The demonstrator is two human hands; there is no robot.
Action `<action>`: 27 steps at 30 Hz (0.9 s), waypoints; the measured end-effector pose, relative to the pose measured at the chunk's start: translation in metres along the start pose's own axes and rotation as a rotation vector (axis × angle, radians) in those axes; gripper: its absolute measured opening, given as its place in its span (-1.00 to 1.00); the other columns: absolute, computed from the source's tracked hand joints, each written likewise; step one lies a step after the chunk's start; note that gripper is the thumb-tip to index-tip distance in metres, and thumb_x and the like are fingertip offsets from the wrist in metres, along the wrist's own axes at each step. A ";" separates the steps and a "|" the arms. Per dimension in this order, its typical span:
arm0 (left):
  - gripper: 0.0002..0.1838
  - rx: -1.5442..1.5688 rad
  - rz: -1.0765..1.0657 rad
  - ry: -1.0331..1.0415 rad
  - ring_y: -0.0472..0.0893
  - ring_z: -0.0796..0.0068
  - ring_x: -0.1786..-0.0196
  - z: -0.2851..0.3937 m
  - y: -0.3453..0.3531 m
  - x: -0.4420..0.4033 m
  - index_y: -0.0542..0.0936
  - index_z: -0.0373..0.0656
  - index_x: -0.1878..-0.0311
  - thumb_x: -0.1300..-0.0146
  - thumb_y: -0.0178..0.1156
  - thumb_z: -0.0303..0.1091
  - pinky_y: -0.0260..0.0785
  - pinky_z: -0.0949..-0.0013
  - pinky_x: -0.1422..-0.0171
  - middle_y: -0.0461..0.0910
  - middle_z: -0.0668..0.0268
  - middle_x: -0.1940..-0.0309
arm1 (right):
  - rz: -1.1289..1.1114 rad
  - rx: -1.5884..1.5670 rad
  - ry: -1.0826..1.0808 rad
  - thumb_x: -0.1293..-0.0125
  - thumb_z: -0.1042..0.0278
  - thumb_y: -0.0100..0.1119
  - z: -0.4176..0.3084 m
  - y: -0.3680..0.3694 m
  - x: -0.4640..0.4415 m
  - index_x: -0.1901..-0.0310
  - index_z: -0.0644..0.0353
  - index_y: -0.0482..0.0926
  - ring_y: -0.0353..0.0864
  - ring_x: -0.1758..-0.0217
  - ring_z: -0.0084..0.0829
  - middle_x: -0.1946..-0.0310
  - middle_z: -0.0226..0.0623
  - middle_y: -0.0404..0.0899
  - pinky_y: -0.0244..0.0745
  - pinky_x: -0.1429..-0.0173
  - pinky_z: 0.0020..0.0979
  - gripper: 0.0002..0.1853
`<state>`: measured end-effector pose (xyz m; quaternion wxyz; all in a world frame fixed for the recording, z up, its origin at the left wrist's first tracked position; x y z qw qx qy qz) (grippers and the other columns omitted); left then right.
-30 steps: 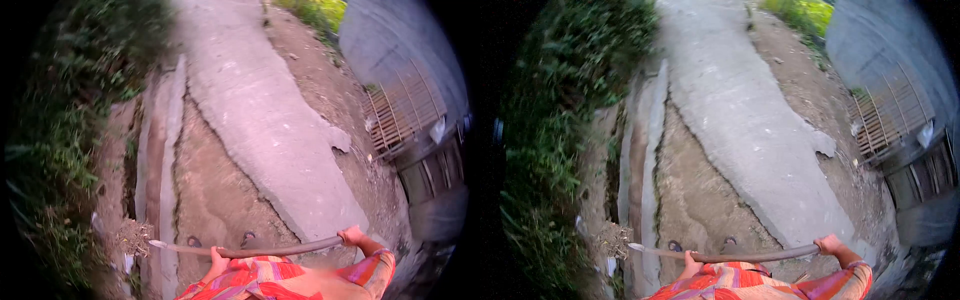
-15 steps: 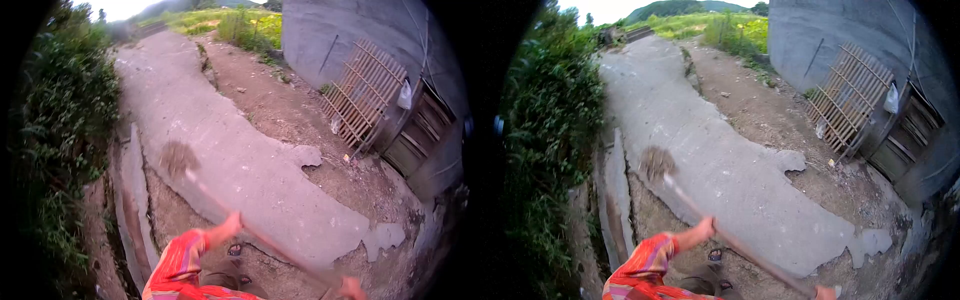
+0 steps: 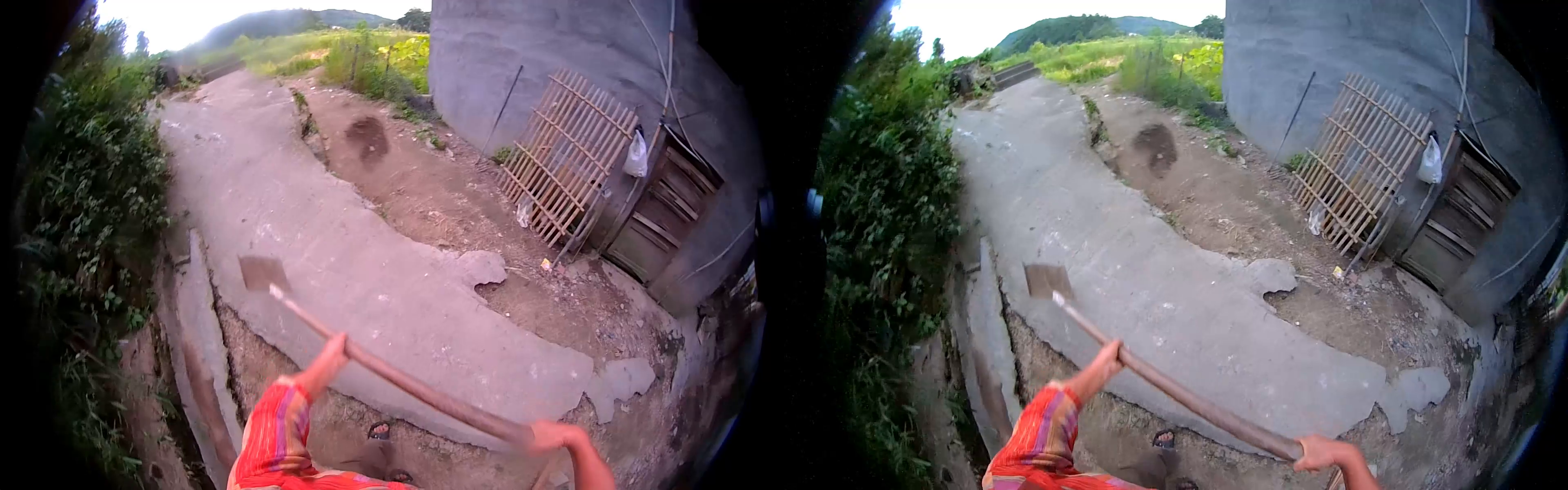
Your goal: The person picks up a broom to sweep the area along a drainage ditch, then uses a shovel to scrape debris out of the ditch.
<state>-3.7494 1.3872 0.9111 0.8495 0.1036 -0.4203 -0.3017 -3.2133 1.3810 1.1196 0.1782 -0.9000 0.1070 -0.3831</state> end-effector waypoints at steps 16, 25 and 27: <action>-0.89 1.104 0.469 -0.089 0.38 0.37 0.47 -0.261 -0.263 0.414 0.31 -0.08 0.57 0.12 0.01 -0.30 0.29 0.20 0.21 0.35 0.34 0.62 | -0.324 1.000 -0.104 0.31 0.15 0.28 -0.108 0.005 0.017 0.35 -0.04 0.49 0.51 0.40 -0.27 0.51 -0.30 0.53 0.38 0.36 -0.34 -0.64; -0.86 1.692 0.431 0.397 0.40 0.35 0.48 -0.312 -0.340 0.499 0.33 -0.11 0.52 0.15 0.07 -0.33 0.32 0.21 0.30 0.36 0.30 0.60 | -0.260 1.699 -0.728 0.33 0.23 0.27 -0.313 0.129 -0.024 0.39 0.06 0.52 0.52 0.49 -0.25 0.61 -0.27 0.49 0.40 0.40 -0.28 -0.66; -0.87 1.837 0.398 0.542 0.39 0.37 0.49 -0.320 -0.348 0.508 0.32 -0.11 0.52 0.15 0.07 -0.37 0.32 0.23 0.34 0.34 0.31 0.60 | -0.282 1.802 -0.904 0.28 0.23 0.24 -0.364 0.167 -0.009 0.41 0.05 0.49 0.51 0.53 -0.29 0.62 -0.30 0.47 0.39 0.44 -0.31 -0.71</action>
Point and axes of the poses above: each hand's wrist, its own x-axis away from the middle knuckle, its own y-axis out of the palm, z = x × y, the point moved 1 cm from there along -x, towards the middle knuckle
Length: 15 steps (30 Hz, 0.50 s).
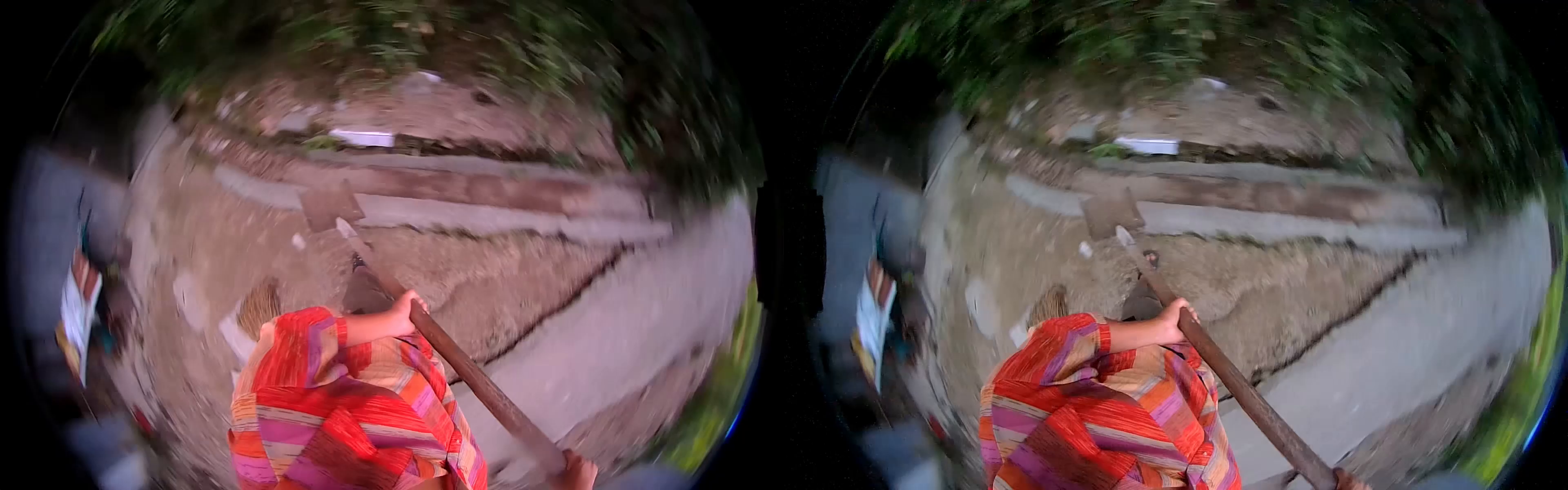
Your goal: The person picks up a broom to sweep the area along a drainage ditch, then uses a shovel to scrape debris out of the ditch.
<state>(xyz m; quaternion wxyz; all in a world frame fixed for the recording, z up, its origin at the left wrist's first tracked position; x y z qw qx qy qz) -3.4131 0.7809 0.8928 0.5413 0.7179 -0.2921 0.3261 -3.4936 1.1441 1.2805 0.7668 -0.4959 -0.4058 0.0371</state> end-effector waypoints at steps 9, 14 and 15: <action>-0.82 0.485 0.055 0.206 0.38 0.40 0.52 0.188 0.097 0.017 0.25 -0.12 0.42 0.02 0.05 -0.34 0.33 0.28 0.34 0.30 0.30 0.62 | 0.353 0.424 -0.176 0.11 0.37 0.05 -0.202 -0.284 -0.158 0.40 -0.05 0.48 0.50 0.59 -0.20 0.67 -0.22 0.47 0.37 0.52 -0.21 -0.84; -0.87 0.618 -0.080 0.235 0.39 0.42 0.55 0.271 0.155 0.021 0.32 -0.10 0.54 0.04 0.08 -0.37 0.34 0.32 0.35 0.33 0.34 0.63 | 0.321 0.658 -0.185 -0.01 0.36 -0.05 -0.307 -0.377 -0.184 0.43 -0.02 0.45 0.49 0.66 -0.19 0.69 -0.23 0.48 0.38 0.56 -0.20 -0.92; -0.87 0.596 -0.136 0.213 0.40 0.42 0.56 0.291 0.163 0.023 0.33 -0.10 0.56 0.03 0.08 -0.37 0.34 0.33 0.37 0.35 0.34 0.66 | 0.313 0.686 -0.192 -0.01 0.36 -0.05 -0.331 -0.390 -0.191 0.43 -0.02 0.45 0.49 0.66 -0.19 0.69 -0.23 0.48 0.38 0.56 -0.20 -0.92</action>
Point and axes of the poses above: each hand's wrist, its own x-axis away from the middle knuckle, its own y-axis out of the palm, z = x × y, the point moved 1 cm from there along -x, towards the middle knuckle
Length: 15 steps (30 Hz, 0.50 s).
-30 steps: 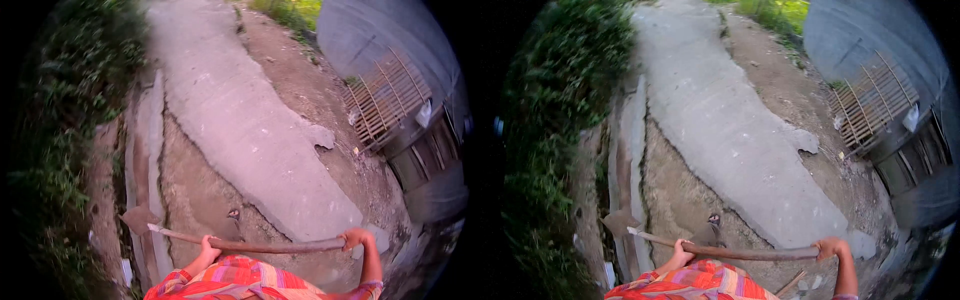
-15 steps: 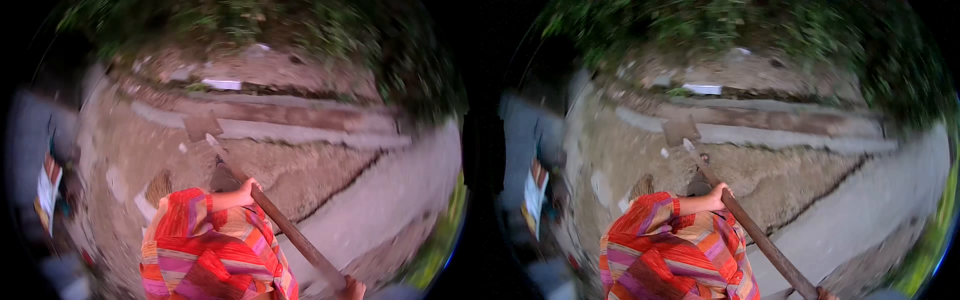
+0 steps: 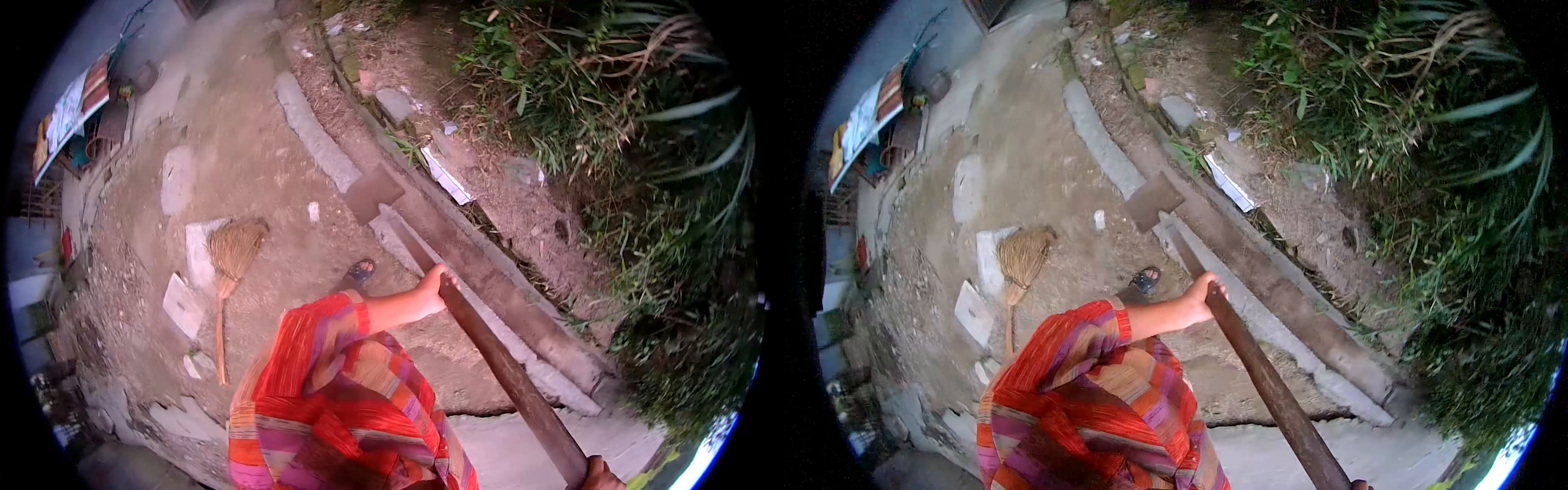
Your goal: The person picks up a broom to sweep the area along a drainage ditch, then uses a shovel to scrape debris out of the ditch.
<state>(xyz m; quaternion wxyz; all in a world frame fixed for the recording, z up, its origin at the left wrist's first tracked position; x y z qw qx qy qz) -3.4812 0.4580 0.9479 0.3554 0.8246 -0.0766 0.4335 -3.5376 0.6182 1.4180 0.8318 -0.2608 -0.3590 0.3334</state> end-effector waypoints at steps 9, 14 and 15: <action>-0.86 0.012 -0.093 0.082 0.44 0.41 0.52 0.031 0.071 -0.083 0.37 -0.12 0.47 -0.02 0.10 -0.31 0.38 0.31 0.37 0.41 0.33 0.62 | 0.112 0.288 -0.270 -0.14 0.34 -0.10 -0.048 -0.009 -0.110 0.26 0.04 0.38 0.52 0.60 -0.37 0.56 -0.35 0.47 0.41 0.60 -0.40 -0.87; -0.84 0.115 -0.140 0.117 0.44 0.39 0.53 0.034 0.086 -0.148 0.36 -0.12 0.47 -0.03 0.10 -0.28 0.39 0.31 0.40 0.40 0.33 0.64 | 0.360 0.502 -0.267 0.03 0.32 0.05 -0.045 0.022 -0.174 0.28 0.08 0.43 0.46 0.62 -0.45 0.63 -0.42 0.37 0.39 0.50 -0.45 -0.79; -0.84 0.160 -0.166 0.121 0.44 0.38 0.54 0.031 0.089 -0.158 0.36 -0.12 0.47 -0.03 0.10 -0.28 0.39 0.31 0.41 0.40 0.33 0.64 | 0.395 0.512 -0.322 -0.03 0.36 -0.02 -0.040 0.023 -0.185 0.24 0.09 0.39 0.43 0.64 -0.51 0.63 -0.45 0.31 0.38 0.52 -0.51 -0.79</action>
Point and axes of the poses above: each hand's wrist, its own x-axis away from the middle knuckle, its own y-axis out of the palm, z = x × y, the point moved 1 cm from there along -x, towards the middle knuckle
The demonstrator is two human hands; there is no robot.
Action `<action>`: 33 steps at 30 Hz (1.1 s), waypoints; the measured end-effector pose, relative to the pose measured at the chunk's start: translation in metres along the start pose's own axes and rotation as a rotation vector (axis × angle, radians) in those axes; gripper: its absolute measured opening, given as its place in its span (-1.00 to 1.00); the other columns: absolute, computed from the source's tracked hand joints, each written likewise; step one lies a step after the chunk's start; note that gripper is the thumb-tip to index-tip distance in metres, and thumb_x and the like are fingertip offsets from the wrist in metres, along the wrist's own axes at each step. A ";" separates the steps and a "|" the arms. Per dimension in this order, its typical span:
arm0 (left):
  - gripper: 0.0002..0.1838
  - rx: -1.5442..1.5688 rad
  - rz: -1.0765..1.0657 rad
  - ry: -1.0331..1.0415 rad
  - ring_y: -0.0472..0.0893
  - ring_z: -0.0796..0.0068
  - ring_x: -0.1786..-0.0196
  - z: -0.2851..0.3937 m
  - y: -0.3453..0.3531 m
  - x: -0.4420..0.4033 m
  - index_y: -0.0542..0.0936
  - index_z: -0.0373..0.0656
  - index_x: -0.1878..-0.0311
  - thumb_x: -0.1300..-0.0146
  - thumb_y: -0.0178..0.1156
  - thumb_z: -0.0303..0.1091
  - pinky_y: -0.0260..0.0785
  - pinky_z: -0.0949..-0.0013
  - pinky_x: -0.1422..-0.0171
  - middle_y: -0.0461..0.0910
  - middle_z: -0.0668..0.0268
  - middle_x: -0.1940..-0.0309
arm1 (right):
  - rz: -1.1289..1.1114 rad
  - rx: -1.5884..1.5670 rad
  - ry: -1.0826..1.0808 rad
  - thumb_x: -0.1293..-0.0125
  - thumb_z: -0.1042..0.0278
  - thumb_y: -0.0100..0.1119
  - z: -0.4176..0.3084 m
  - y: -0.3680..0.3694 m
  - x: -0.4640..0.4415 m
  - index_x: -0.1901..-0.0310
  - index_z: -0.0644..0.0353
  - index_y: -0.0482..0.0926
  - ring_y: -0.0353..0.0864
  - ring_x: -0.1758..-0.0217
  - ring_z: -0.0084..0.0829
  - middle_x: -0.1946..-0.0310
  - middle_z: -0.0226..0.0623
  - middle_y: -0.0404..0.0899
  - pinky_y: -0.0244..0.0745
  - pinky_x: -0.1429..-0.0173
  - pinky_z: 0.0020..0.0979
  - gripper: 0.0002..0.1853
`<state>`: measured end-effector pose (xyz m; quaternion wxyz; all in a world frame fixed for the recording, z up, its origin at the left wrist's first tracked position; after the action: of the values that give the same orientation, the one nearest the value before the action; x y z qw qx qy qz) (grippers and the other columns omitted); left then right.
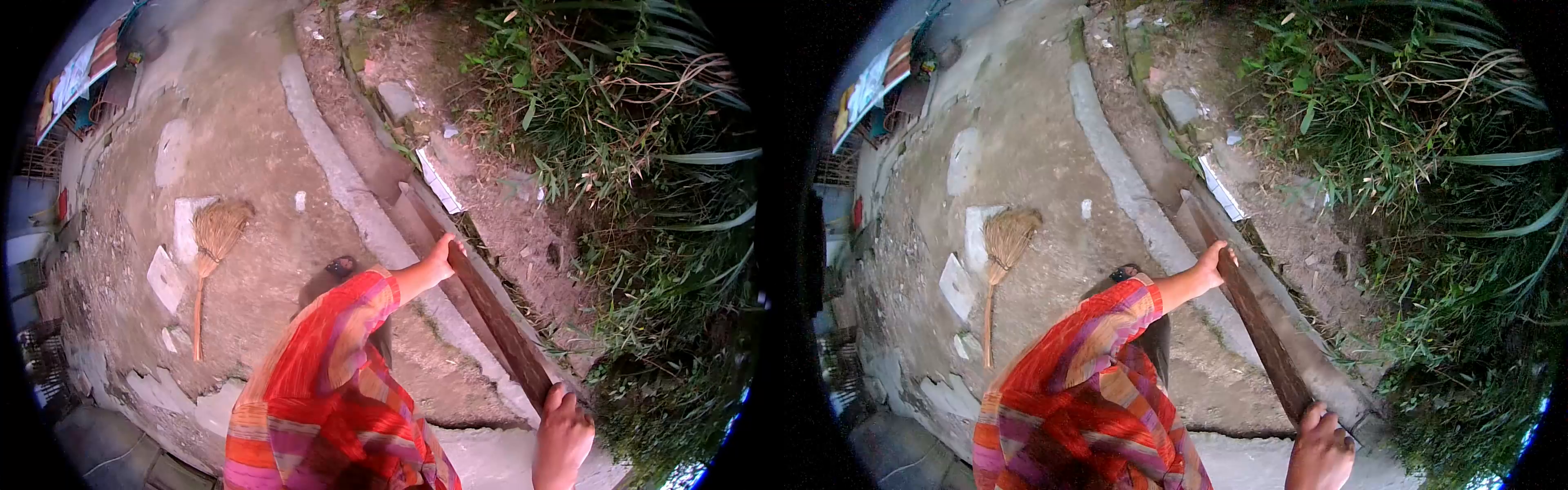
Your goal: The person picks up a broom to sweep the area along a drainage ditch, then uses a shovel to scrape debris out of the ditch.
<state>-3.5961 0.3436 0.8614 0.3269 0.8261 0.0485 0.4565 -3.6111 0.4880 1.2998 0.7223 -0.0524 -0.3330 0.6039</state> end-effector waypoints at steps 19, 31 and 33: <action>-0.79 -0.254 0.326 0.041 0.44 0.39 0.46 -0.133 -0.021 -0.117 0.43 -0.22 0.36 -0.04 0.12 -0.27 0.33 0.26 0.42 0.42 0.25 0.52 | -0.468 -0.361 -0.035 0.00 0.34 0.03 0.101 0.097 -0.075 0.14 0.10 0.36 0.52 0.56 -0.20 0.52 -0.25 0.49 0.43 0.55 -0.27 -0.68; -0.69 -0.542 0.517 0.249 0.45 0.32 0.37 -0.166 -0.112 -0.220 0.37 -0.19 0.21 -0.06 0.09 -0.19 0.37 0.18 0.31 0.40 0.25 0.41 | -0.474 -0.490 -0.089 0.14 0.33 0.14 0.056 0.281 -0.064 0.34 0.15 0.34 0.51 0.57 -0.17 0.64 -0.14 0.49 0.39 0.47 -0.23 -0.71; -0.68 -0.515 0.414 0.107 0.46 0.34 0.36 -0.159 -0.145 -0.255 0.35 -0.20 0.21 -0.07 0.07 -0.17 0.37 0.17 0.31 0.40 0.26 0.40 | -0.644 -0.349 -0.118 0.17 0.18 0.20 0.028 0.329 -0.062 0.10 0.08 0.25 0.56 0.42 -0.24 0.44 -0.26 0.53 0.43 0.31 -0.23 -0.46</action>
<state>-3.8369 0.4390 0.6514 0.4223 0.6835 -0.2203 0.5531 -3.9053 0.5101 1.1387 0.8352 -0.0325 -0.4713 0.2815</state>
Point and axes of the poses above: each hand's wrist, its own x-axis away from the middle knuckle, its own y-axis out of the palm, z = x × y, the point moved 1 cm from there along -x, towards the middle knuckle
